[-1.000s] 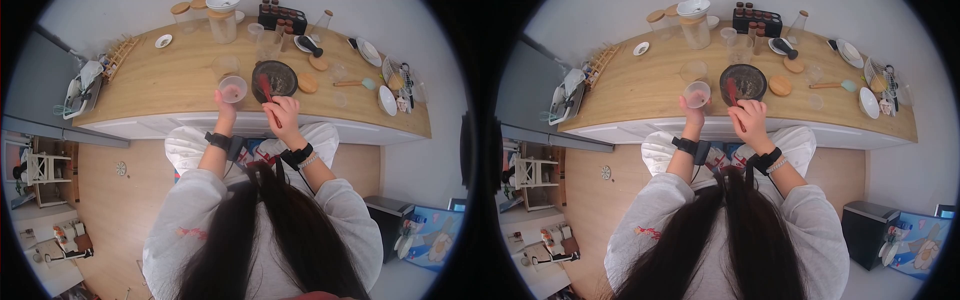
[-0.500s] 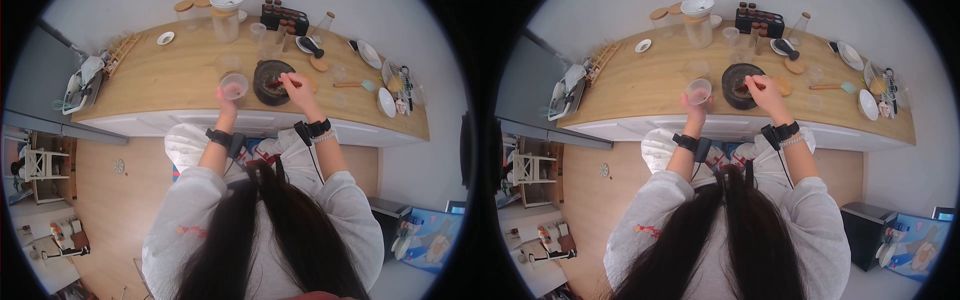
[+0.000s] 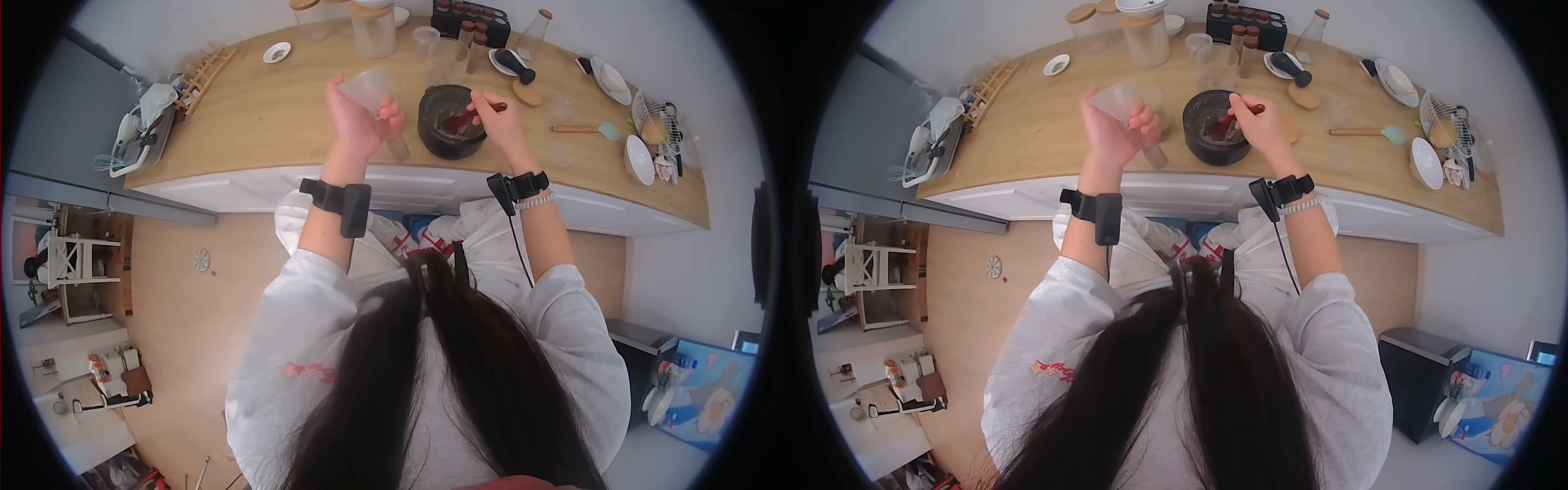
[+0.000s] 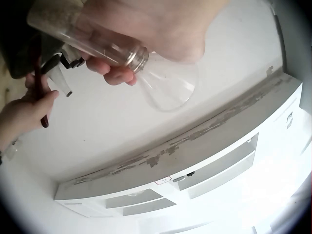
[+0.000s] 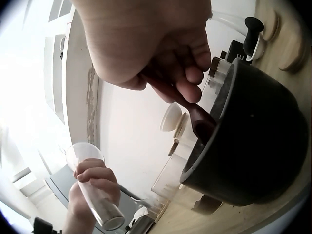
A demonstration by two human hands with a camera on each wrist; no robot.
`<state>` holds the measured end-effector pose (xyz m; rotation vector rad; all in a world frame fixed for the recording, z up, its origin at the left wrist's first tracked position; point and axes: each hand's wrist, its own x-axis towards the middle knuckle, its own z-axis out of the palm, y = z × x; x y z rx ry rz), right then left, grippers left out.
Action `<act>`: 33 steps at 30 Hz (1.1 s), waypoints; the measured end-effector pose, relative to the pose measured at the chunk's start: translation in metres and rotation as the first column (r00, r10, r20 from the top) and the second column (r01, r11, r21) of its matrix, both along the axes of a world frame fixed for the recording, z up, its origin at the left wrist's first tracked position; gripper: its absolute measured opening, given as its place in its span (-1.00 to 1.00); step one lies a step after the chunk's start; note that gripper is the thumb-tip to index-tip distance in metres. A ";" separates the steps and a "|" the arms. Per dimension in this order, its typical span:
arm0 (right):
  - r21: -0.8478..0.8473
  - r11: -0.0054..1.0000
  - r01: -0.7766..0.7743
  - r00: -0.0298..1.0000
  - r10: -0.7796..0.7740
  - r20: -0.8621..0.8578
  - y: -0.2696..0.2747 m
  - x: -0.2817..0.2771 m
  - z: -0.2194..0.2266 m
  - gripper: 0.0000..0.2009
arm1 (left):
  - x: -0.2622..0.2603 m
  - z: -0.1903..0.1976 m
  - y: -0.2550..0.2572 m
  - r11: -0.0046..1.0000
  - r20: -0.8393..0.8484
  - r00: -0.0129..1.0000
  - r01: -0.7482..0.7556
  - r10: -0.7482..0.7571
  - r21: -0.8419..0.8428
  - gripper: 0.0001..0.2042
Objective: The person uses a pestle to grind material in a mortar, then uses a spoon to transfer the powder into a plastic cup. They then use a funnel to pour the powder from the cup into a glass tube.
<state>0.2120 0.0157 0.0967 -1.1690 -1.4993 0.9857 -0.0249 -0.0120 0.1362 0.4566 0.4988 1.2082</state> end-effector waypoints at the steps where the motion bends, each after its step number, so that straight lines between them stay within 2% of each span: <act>1: 0.032 0.999 0.025 0.999 -0.025 -0.022 0.002 -0.001 0.000 -0.66 | -0.002 0.008 0.004 0.998 0.034 0.998 0.058 -0.057 -0.028 -0.45; 4: 0.112 0.993 -0.036 0.982 0.015 0.186 0.012 0.003 -0.006 -0.64 | -0.003 0.035 0.008 0.977 0.024 0.977 0.212 -0.212 0.019 -0.50; 7: -0.094 0.994 -0.059 0.986 0.073 0.153 0.009 0.006 0.005 -0.63 | -0.006 0.044 0.017 0.955 0.026 0.956 0.288 -0.291 0.075 -0.51; 10: 0.013 0.999 -0.050 0.996 0.049 0.073 0.012 0.007 0.008 -0.63 | -0.003 0.052 0.014 0.931 0.037 0.935 0.347 -0.353 0.116 -0.56; 13: 0.013 0.994 -0.109 0.971 0.104 0.216 0.015 0.008 0.005 -0.66 | -0.003 0.051 0.018 0.882 0.101 0.885 0.432 -0.455 0.187 -0.57; 16: -0.134 0.982 -0.133 0.969 0.157 0.191 0.013 0.011 0.013 -0.66 | -0.004 0.050 0.020 0.840 0.134 0.838 0.494 -0.529 0.222 -0.57; 19: -0.031 0.991 -0.128 0.983 0.131 0.130 0.018 0.014 0.009 -0.66 | -0.002 0.049 0.020 0.795 0.168 0.788 0.538 -0.592 0.279 -0.58; 22: -0.008 0.986 -0.168 0.934 0.162 0.317 0.020 0.016 0.002 -0.67 | -0.002 0.049 0.021 0.768 0.152 0.770 0.556 -0.620 0.319 -0.58; 25: -0.132 0.972 -0.194 0.955 0.218 0.200 0.013 0.015 0.015 -0.69 | -0.004 0.048 0.021 0.745 0.152 0.750 0.570 -0.644 0.346 -0.58; 28: 0.114 0.971 -0.209 0.967 0.188 0.172 0.016 0.014 0.011 -0.69 | -0.003 0.047 0.020 0.735 0.164 0.738 0.569 -0.654 0.370 -0.57; 31: 0.099 0.964 -0.246 0.933 0.208 0.295 0.015 0.012 0.011 -0.71 | -0.004 0.045 0.022 0.724 0.127 0.745 0.569 -0.654 0.389 -0.56; 33: -0.019 0.959 -0.284 0.913 0.277 0.301 0.017 0.012 0.010 -0.71 | -0.004 0.039 0.025 0.730 0.169 0.731 0.574 -0.661 0.370 -0.52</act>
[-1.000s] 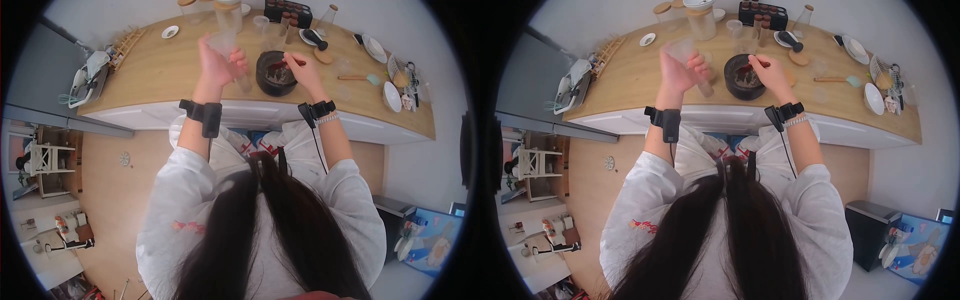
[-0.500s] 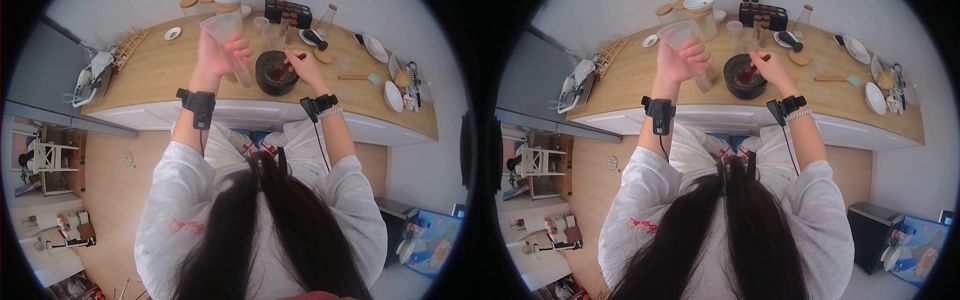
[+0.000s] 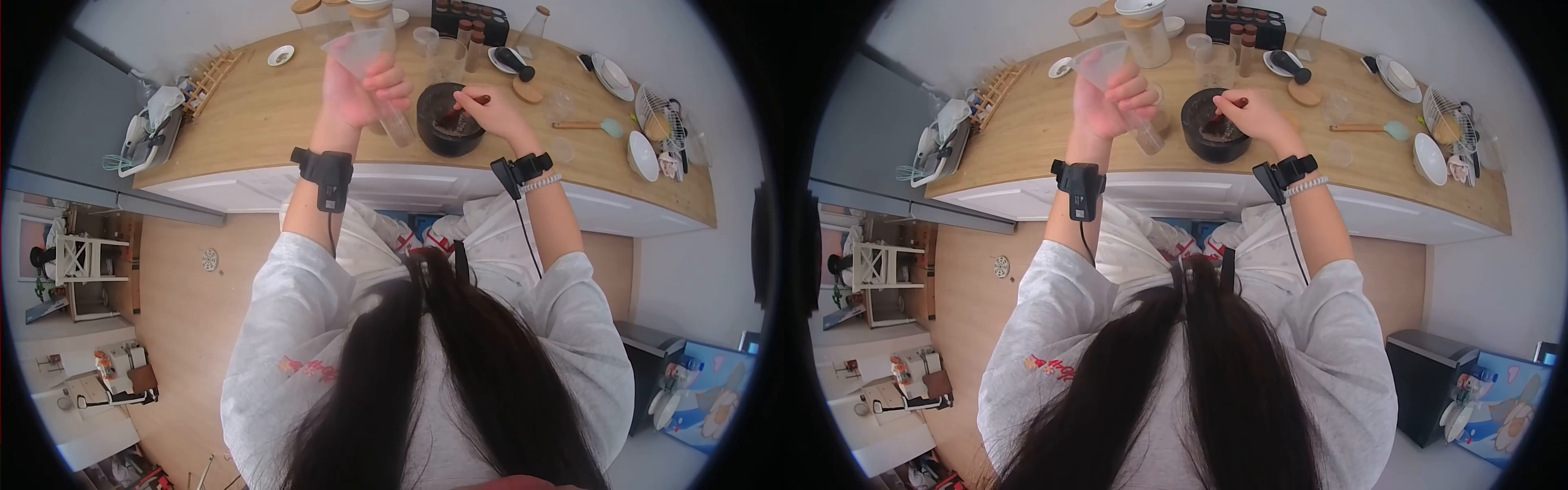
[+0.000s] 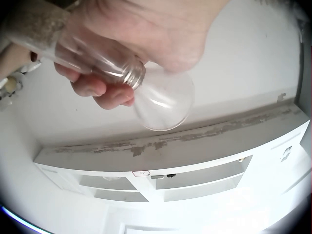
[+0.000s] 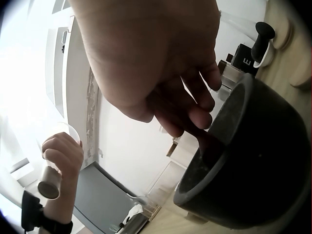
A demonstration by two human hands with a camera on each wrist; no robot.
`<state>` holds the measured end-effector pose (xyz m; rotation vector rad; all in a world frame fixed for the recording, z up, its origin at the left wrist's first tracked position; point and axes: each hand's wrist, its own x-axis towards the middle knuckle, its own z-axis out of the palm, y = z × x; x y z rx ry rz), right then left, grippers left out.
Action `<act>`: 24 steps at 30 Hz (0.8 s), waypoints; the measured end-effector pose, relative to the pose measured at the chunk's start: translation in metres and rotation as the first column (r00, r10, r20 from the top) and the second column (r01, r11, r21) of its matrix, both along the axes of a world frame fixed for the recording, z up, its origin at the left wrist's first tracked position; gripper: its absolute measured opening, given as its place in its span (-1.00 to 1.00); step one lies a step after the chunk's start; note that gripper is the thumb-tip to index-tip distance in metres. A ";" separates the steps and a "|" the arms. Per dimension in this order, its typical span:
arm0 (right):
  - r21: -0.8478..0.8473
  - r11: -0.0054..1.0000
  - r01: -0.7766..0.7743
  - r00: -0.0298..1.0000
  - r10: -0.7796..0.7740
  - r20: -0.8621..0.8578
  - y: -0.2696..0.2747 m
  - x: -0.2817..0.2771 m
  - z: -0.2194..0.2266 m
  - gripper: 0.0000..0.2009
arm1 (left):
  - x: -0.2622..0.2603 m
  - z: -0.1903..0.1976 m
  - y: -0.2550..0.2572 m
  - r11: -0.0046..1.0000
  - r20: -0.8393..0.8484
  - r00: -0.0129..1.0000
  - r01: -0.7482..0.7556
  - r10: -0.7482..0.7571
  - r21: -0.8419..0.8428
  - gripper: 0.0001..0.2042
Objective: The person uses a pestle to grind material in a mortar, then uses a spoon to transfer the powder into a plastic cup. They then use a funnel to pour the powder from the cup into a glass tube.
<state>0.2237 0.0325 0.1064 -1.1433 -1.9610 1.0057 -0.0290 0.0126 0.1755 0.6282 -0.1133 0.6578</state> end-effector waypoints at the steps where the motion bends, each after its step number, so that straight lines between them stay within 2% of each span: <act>1: -0.055 0.998 -0.016 1.000 0.017 0.018 0.001 0.000 0.001 -0.71 | 0.001 -0.001 0.002 1.000 0.011 1.000 0.012 -0.011 -0.019 -0.50; 4: -0.084 0.996 0.039 0.993 -0.048 -0.109 -0.001 -0.001 0.007 -0.71 | 0.004 -0.002 -0.002 0.995 -0.084 0.995 -0.056 0.063 0.083 -0.50; 7: 0.064 0.996 0.061 0.984 -0.050 -0.170 -0.004 -0.003 0.004 -0.70 | 0.003 -0.011 -0.007 0.979 -0.191 0.962 -0.176 0.194 0.108 -0.44; 10: 0.061 0.996 0.070 0.992 -0.063 -0.109 0.001 0.001 -0.003 -0.71 | 0.005 -0.025 -0.015 0.928 -0.339 0.864 -0.360 0.372 0.100 -0.39; 13: 0.031 0.984 0.176 0.952 -0.162 -0.259 0.005 0.002 -0.006 -0.73 | 0.010 -0.049 -0.018 0.858 -0.460 0.739 -0.502 0.493 0.111 -0.35; 16: 0.091 0.948 0.306 0.887 -0.249 -0.389 0.011 0.010 0.006 -0.74 | 0.023 -0.080 -0.018 0.730 -0.481 0.574 -0.640 0.663 0.241 -0.31; 17: 0.133 0.920 0.368 0.849 -0.273 -0.453 0.018 0.012 0.010 -0.72 | 0.027 -0.089 -0.020 0.708 -0.470 0.555 -0.658 0.687 0.256 -0.30; 20: 0.119 0.865 0.488 0.768 -0.360 -0.530 0.038 0.017 0.029 -0.72 | 0.034 -0.112 -0.020 0.638 -0.428 0.494 -0.701 0.757 0.319 -0.28; 24: 0.190 0.883 0.429 0.848 -0.322 -0.421 0.072 0.006 0.051 -0.74 | 0.036 -0.138 -0.014 0.559 -0.404 0.410 -0.733 0.818 0.387 -0.25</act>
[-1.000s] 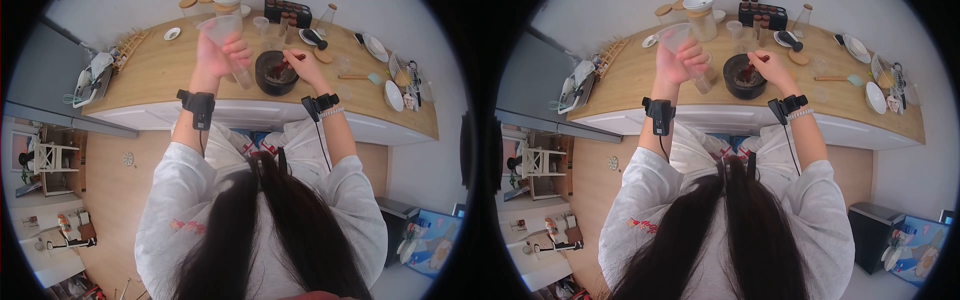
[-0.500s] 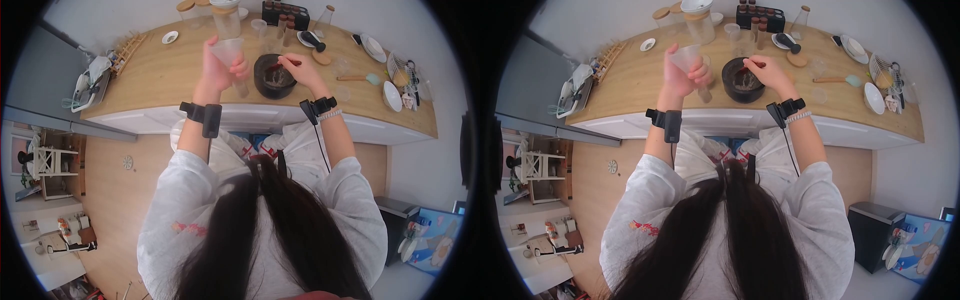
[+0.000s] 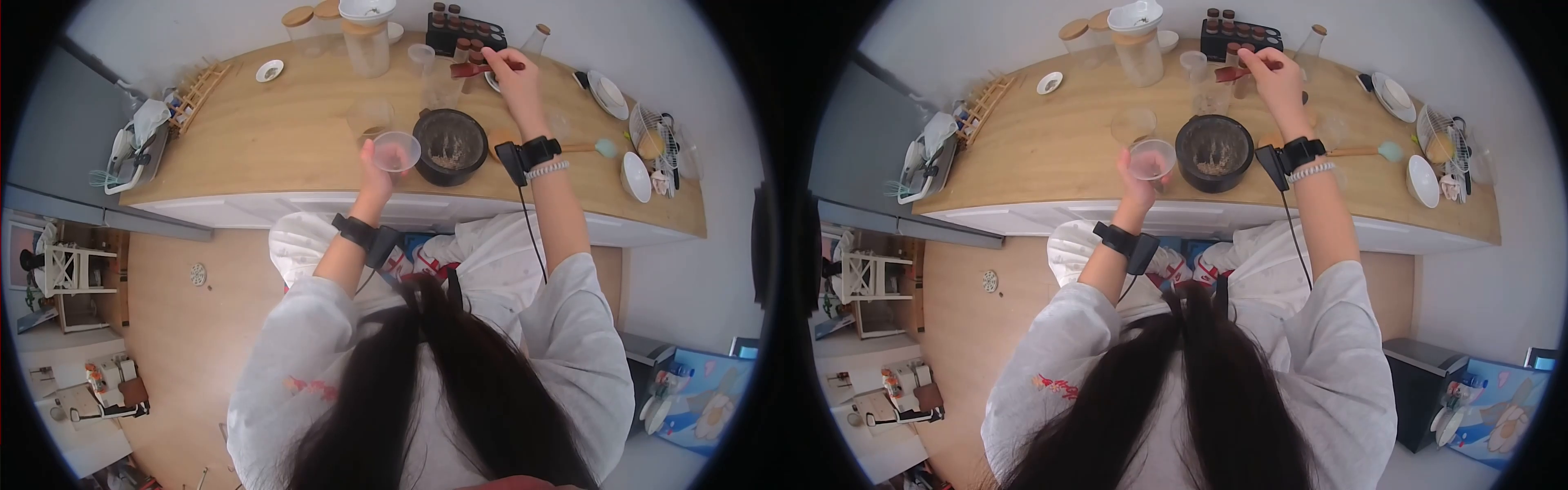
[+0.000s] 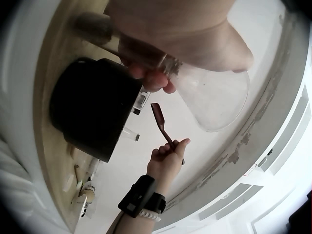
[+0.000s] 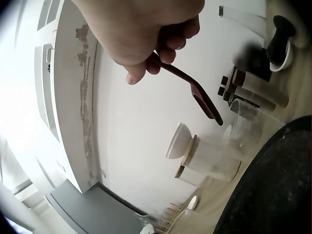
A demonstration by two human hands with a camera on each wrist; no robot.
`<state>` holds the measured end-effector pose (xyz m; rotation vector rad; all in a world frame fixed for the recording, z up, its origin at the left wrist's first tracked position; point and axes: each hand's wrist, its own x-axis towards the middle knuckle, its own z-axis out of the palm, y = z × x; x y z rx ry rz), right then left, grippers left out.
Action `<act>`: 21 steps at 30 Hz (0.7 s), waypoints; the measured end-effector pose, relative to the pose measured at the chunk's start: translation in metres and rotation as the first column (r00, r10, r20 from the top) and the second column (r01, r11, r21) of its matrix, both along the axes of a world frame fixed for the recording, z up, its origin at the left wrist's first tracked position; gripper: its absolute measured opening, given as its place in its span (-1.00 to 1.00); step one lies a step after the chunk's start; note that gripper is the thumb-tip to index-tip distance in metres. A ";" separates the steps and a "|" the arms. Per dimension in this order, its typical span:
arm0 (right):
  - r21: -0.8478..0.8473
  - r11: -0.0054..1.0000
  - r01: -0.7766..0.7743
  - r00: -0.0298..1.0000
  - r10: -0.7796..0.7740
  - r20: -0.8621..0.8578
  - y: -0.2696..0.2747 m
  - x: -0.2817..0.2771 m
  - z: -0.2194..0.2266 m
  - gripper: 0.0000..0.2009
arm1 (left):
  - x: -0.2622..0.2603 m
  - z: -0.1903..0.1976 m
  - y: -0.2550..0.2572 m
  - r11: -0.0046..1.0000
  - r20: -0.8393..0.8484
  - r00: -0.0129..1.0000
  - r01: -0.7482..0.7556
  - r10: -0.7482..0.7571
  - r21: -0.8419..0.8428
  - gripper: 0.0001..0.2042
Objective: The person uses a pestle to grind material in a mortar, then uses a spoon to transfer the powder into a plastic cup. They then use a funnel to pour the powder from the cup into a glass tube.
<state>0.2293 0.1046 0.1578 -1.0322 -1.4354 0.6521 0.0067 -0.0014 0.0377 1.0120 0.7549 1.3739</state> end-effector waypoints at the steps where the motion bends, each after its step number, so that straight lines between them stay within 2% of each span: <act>1: 0.001 0.999 -0.038 0.992 0.038 0.123 0.012 -0.003 -0.002 -0.74 | 0.000 -0.005 0.001 1.000 -0.006 1.000 -0.025 0.025 -0.005 -0.25; 4: -0.099 0.995 0.007 0.871 0.042 0.490 0.044 -0.020 -0.011 -0.70 | -0.001 -0.018 0.005 0.999 -0.008 0.999 -0.035 0.036 0.007 -0.24; 6: -0.183 0.982 0.040 0.789 0.081 0.608 0.053 -0.032 -0.011 -0.64 | -0.006 -0.029 0.008 0.999 0.018 1.000 -0.021 0.020 0.031 -0.28; 9: -0.256 0.966 0.018 0.711 0.168 0.683 0.077 -0.043 -0.029 -0.63 | -0.010 -0.033 0.008 0.999 0.047 0.999 -0.026 0.024 0.039 -0.29; 12: -0.270 0.963 -0.004 0.757 0.180 0.629 0.076 -0.053 -0.027 -0.64 | -0.005 -0.024 0.006 0.996 0.042 0.996 -0.085 0.084 0.019 -0.26; 15: -0.347 0.933 -0.095 0.715 0.306 0.629 0.086 -0.049 -0.034 -0.65 | -0.003 -0.023 0.007 0.993 0.039 0.992 -0.117 0.117 -0.005 -0.24; 18: -0.281 0.957 -0.076 0.614 0.267 0.743 0.083 -0.047 -0.028 -0.65 | -0.006 -0.028 0.011 0.995 0.044 0.995 -0.091 0.089 0.032 -0.24; 21: -0.223 0.961 -0.166 0.621 0.278 0.733 0.088 -0.043 -0.043 -0.66 | -0.005 -0.031 0.011 0.996 0.065 0.994 -0.085 0.084 0.024 -0.24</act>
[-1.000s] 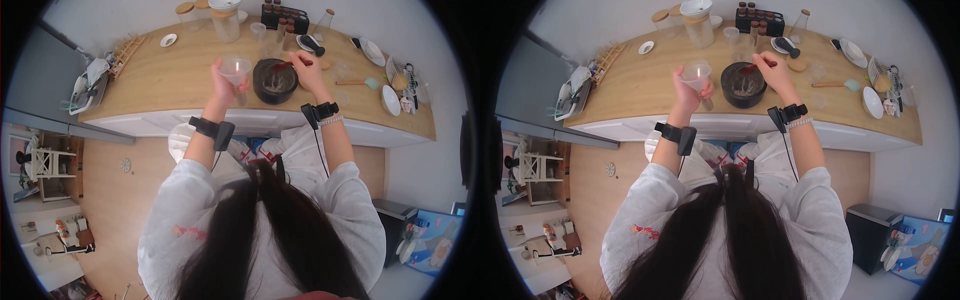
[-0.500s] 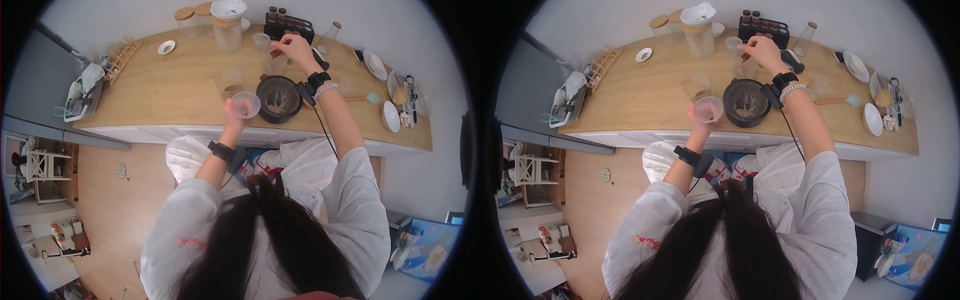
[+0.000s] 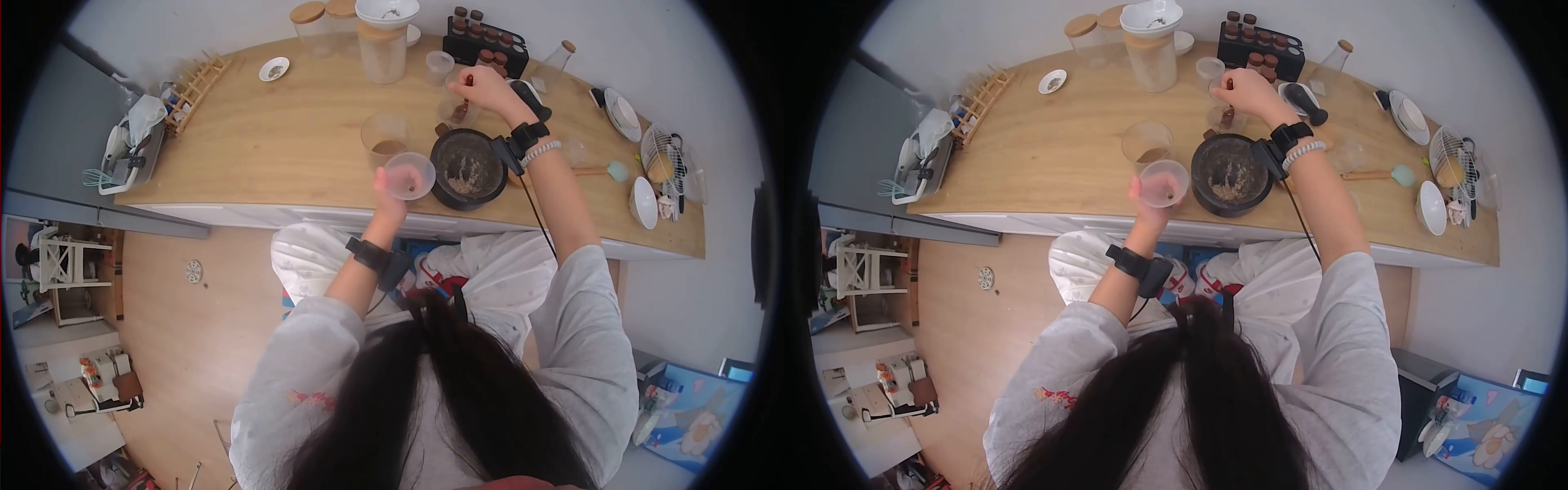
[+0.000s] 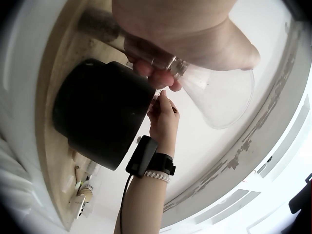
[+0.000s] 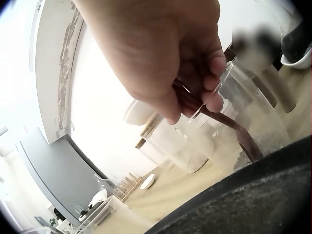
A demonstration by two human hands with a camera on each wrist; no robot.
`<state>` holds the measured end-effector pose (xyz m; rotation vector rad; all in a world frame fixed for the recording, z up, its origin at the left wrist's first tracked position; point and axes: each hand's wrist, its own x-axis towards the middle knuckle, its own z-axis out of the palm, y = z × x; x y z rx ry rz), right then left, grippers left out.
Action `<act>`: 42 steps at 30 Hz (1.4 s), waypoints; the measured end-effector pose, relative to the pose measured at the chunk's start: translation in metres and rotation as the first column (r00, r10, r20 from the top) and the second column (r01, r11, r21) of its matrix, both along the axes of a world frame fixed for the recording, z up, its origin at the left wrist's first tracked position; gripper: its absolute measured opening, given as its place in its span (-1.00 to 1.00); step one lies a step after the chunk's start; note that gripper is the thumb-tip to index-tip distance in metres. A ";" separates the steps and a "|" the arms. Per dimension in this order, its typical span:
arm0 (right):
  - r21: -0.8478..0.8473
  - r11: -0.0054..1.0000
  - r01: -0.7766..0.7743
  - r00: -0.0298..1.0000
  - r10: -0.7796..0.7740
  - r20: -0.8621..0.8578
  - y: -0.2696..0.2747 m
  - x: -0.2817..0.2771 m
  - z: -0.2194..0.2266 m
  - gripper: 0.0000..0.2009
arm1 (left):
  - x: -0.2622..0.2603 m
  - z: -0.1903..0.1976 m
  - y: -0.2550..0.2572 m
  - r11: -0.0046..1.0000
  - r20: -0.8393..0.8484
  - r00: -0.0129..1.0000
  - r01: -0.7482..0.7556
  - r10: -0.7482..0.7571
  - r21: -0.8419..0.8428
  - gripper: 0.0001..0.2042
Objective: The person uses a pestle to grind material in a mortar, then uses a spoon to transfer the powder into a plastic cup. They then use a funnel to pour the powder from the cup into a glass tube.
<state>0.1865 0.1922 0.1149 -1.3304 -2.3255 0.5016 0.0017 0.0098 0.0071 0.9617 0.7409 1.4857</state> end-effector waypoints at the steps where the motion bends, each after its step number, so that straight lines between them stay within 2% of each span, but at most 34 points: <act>1: -0.072 0.997 0.013 0.996 -0.019 -0.083 0.001 0.002 -0.004 -0.67 | 0.001 0.000 0.001 1.000 0.010 1.000 -0.004 0.005 -0.012 -0.24; 3: -0.216 0.976 0.020 0.967 -0.074 -0.244 0.003 0.006 -0.010 -0.69 | 0.001 -0.009 0.004 1.000 0.030 0.999 -0.016 0.016 -0.022 -0.24; 9: -0.231 0.972 0.051 0.915 -0.138 -0.379 -0.006 0.005 -0.007 -0.73 | -0.002 -0.005 0.004 0.999 0.107 0.994 0.021 -0.016 -0.042 -0.23; 12: -0.204 0.969 0.141 0.894 -0.213 -0.394 -0.014 0.007 0.002 -0.73 | -0.002 -0.003 0.004 0.999 0.102 0.995 0.018 -0.015 -0.031 -0.24; 18: -0.240 0.964 0.118 0.735 -0.247 -0.631 -0.005 0.030 -0.011 -0.74 | -0.001 -0.008 0.006 1.000 0.097 0.995 0.018 -0.018 0.000 -0.24; 22: -0.265 0.945 0.193 0.679 -0.323 -0.659 -0.023 0.037 0.005 -0.76 | 0.000 -0.009 0.007 1.000 0.088 0.996 0.003 -0.005 0.021 -0.26; 27: -0.311 0.922 0.232 0.567 -0.388 -0.727 -0.026 0.053 -0.002 -0.77 | 0.000 -0.009 0.007 1.000 0.090 0.996 -0.016 0.015 0.008 -0.27; 31: -0.326 0.926 0.190 0.467 -0.377 -0.800 -0.036 0.063 -0.002 -0.77 | 0.003 -0.007 0.005 0.997 0.119 0.991 -0.064 0.067 -0.037 -0.27; 34: -0.284 0.945 0.160 0.379 -0.324 -0.867 -0.048 0.067 0.001 -0.77 | 0.000 -0.010 0.006 0.998 0.060 0.998 -0.025 0.022 0.056 -0.28; 40: -0.270 0.952 0.144 0.273 -0.300 -0.914 -0.086 0.071 0.013 -0.76 | 0.003 -0.010 0.006 0.999 0.135 0.991 -0.026 0.022 0.024 -0.28; 42: -0.286 0.951 0.119 0.284 -0.308 -0.908 -0.101 0.075 0.014 -0.75 | 0.003 -0.010 0.006 0.999 0.119 0.993 -0.021 0.015 0.046 -0.28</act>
